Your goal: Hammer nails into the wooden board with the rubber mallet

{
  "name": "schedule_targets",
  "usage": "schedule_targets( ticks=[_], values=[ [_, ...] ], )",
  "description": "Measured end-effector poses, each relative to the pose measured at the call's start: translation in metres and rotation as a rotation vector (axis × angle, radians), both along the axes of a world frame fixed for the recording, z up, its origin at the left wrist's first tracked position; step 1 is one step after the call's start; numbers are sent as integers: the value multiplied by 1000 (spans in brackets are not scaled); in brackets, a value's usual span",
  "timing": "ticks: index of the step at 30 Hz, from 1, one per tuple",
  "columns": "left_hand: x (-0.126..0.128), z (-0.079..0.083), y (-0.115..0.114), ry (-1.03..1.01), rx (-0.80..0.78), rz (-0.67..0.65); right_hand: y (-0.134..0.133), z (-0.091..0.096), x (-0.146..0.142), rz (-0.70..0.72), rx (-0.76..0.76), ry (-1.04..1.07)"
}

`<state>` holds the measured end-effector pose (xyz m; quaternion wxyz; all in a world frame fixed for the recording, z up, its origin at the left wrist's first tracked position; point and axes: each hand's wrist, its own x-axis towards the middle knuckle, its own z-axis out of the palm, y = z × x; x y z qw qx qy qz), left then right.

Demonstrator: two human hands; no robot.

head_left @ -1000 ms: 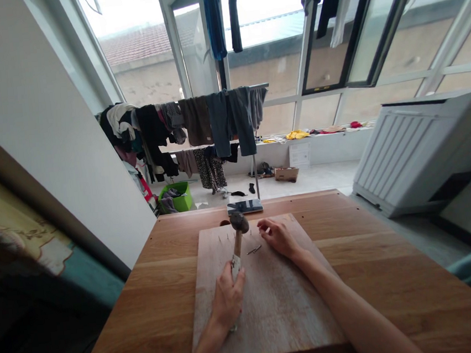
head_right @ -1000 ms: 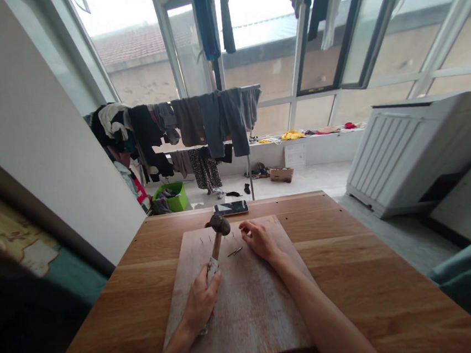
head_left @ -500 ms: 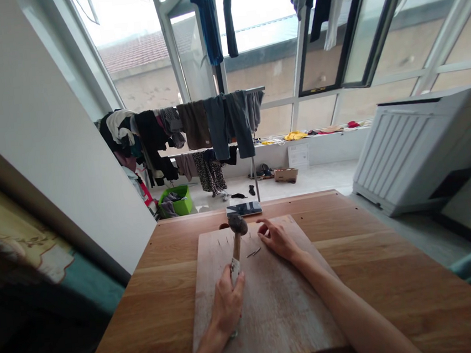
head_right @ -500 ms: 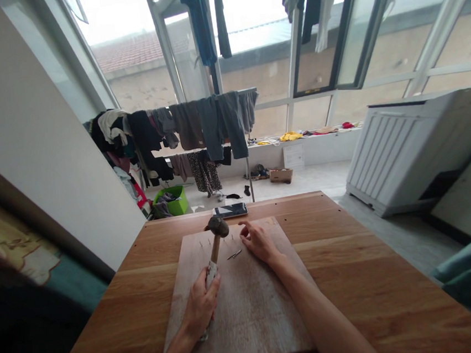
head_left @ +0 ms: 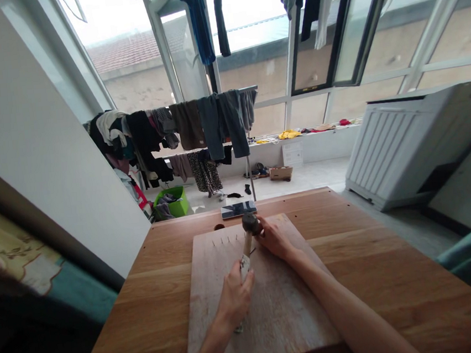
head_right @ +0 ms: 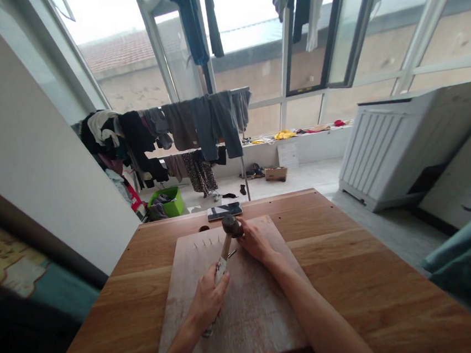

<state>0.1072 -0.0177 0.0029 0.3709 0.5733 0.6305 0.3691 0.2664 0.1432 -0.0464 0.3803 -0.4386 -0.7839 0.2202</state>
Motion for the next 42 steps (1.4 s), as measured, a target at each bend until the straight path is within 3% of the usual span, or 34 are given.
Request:
schedule_targets(
  ticks=[5, 12, 20, 28, 35, 42],
  values=[
    [2, -5, -1, 39, 59, 10, -1, 1, 0, -8, 1, -10],
    [-1, -17, 0, -103, 61, 101, -5, 9, 2, 23, 24, 1],
    [-6, -26, -3, -128, 89, 202, -34, 24, -1, 325, 26, -158],
    [-6, -24, -3, -123, 96, 206, -33, 22, 0, 389, -42, -206],
    [-7, -26, -2, -109, 73, 189, -30, 25, 4, 340, -72, -103],
    [-7, -27, -1, -111, 63, 180, -2, 24, 27, 85, -66, 63]
  ],
)
